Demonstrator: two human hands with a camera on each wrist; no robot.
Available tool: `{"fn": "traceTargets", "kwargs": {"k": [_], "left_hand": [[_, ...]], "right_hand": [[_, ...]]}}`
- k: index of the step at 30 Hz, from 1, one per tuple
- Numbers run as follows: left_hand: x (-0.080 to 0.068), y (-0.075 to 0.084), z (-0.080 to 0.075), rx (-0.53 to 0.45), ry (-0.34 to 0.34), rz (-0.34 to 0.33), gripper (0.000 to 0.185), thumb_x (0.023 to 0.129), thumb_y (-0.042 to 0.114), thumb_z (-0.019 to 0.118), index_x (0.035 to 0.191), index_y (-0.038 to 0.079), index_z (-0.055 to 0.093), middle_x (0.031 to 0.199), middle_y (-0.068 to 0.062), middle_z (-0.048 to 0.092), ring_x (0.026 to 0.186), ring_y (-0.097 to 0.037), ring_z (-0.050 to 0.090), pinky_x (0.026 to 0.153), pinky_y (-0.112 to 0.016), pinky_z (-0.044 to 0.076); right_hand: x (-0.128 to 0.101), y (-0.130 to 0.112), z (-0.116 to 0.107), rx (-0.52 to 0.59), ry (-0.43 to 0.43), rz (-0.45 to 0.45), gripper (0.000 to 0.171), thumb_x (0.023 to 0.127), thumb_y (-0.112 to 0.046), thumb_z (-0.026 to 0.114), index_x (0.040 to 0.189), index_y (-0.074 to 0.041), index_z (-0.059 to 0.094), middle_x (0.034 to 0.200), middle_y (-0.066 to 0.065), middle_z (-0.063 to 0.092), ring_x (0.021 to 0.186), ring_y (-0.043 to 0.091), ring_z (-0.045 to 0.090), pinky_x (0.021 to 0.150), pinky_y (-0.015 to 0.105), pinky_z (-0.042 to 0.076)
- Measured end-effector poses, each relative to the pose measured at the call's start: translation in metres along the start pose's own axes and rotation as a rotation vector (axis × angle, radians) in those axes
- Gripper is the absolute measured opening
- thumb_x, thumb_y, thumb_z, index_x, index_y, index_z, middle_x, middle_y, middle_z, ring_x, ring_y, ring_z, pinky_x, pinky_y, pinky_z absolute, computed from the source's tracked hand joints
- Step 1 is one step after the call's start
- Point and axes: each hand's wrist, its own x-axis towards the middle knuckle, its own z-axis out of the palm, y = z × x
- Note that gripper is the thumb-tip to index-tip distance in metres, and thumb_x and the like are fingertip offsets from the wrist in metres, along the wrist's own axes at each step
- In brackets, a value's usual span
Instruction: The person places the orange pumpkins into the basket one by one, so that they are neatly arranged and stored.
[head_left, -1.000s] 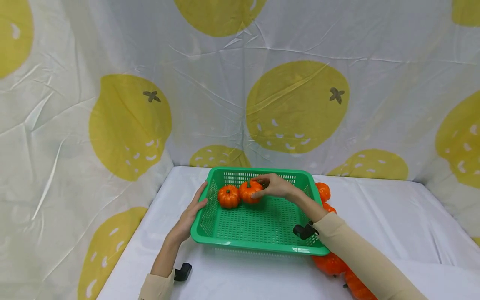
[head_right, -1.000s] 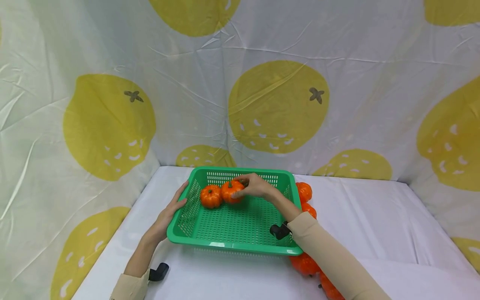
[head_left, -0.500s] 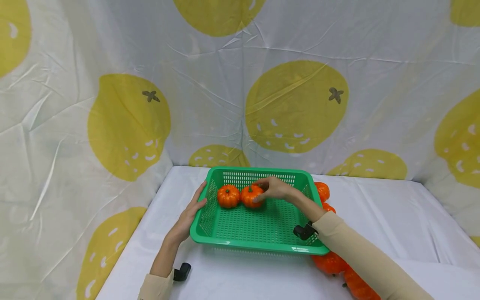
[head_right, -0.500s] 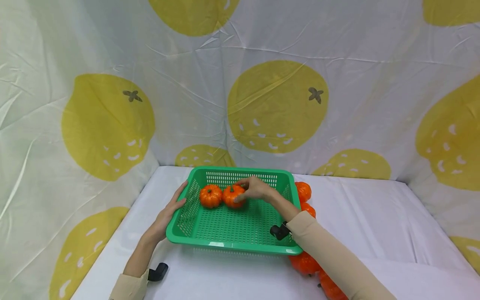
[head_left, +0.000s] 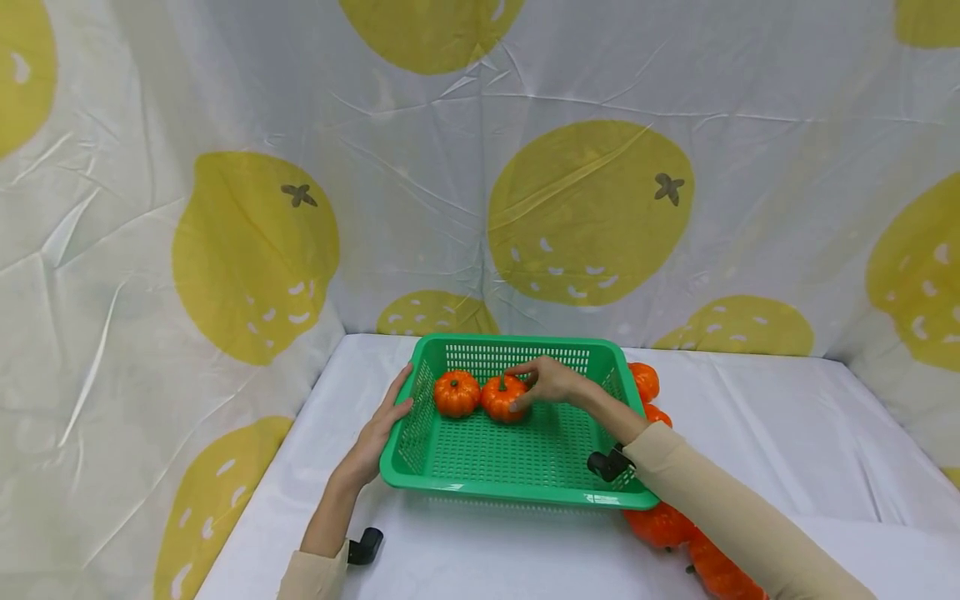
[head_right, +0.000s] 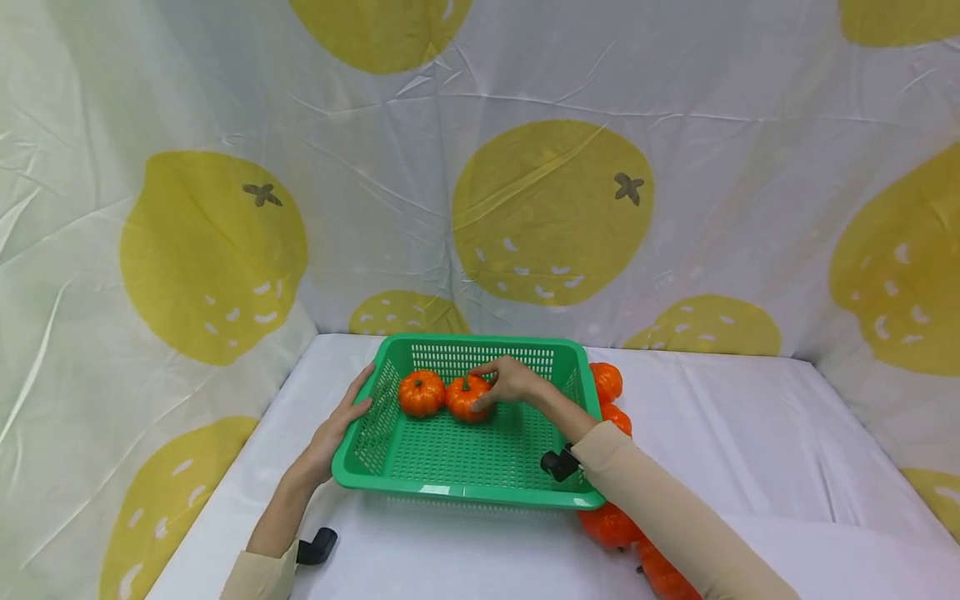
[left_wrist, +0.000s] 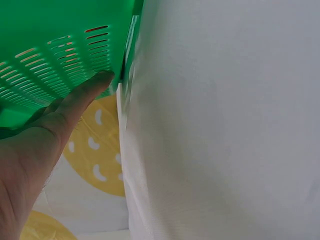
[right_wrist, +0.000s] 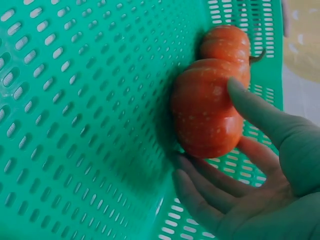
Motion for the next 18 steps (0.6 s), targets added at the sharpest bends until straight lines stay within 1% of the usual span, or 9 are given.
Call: {"fn": "traceTargets", "kwargs": {"k": [3, 8, 11, 14, 18], "left_hand": [[0.0006, 0.0003, 0.0001, 0.002, -0.003, 0.003, 0.061, 0.112, 0.036, 0.035, 0.165, 0.043, 0.008, 0.176, 0.002, -0.004, 0.161, -0.031, 0.001, 0.126, -0.058, 0.008], [0.0008, 0.0012, 0.0003, 0.000, -0.007, 0.005, 0.061, 0.112, 0.036, 0.036, 0.165, 0.043, 0.008, 0.176, 0.003, -0.004, 0.161, -0.031, 0.002, 0.126, -0.057, 0.009], [0.0003, 0.0017, 0.0007, -0.001, -0.003, 0.003, 0.061, 0.112, 0.036, 0.036, 0.165, 0.044, 0.008, 0.176, 0.002, -0.004, 0.160, -0.031, 0.003, 0.125, -0.057, 0.011], [-0.0008, 0.0019, 0.0011, -0.003, 0.001, 0.001, 0.061, 0.112, 0.036, 0.035, 0.165, 0.044, 0.008, 0.176, 0.002, -0.004, 0.160, -0.031, 0.004, 0.124, -0.056, 0.013], [-0.0023, 0.0017, 0.0007, -0.004, 0.000, -0.002, 0.060, 0.112, 0.035, 0.035, 0.165, 0.043, 0.008, 0.176, 0.002, -0.005, 0.159, -0.031, 0.005, 0.124, -0.056, 0.014]], "right_hand": [[-0.0002, 0.0007, 0.0001, 0.012, 0.012, -0.006, 0.064, 0.084, -0.013, 0.087, 0.142, -0.006, 0.063, 0.139, 0.027, 0.064, 0.125, 0.042, 0.064, 0.096, 0.045, 0.056], [0.0005, 0.0005, -0.0001, -0.012, 0.038, -0.025, 0.061, 0.083, -0.014, 0.088, 0.140, -0.007, 0.066, 0.142, 0.025, 0.062, 0.124, 0.042, 0.065, 0.093, 0.043, 0.057], [0.0015, 0.0004, -0.0007, -0.020, 0.035, -0.022, 0.062, 0.084, -0.016, 0.087, 0.141, -0.007, 0.064, 0.143, 0.025, 0.061, 0.126, 0.042, 0.064, 0.093, 0.043, 0.057], [0.0025, 0.0004, -0.0017, -0.010, 0.006, -0.010, 0.066, 0.087, -0.019, 0.085, 0.146, -0.006, 0.059, 0.149, 0.026, 0.056, 0.130, 0.043, 0.060, 0.096, 0.044, 0.056], [0.0008, -0.0032, -0.0080, 0.023, -0.058, 0.007, 0.070, 0.093, -0.026, 0.079, 0.153, -0.007, 0.050, 0.156, 0.025, 0.049, 0.136, 0.042, 0.055, 0.104, 0.048, 0.052]]}}
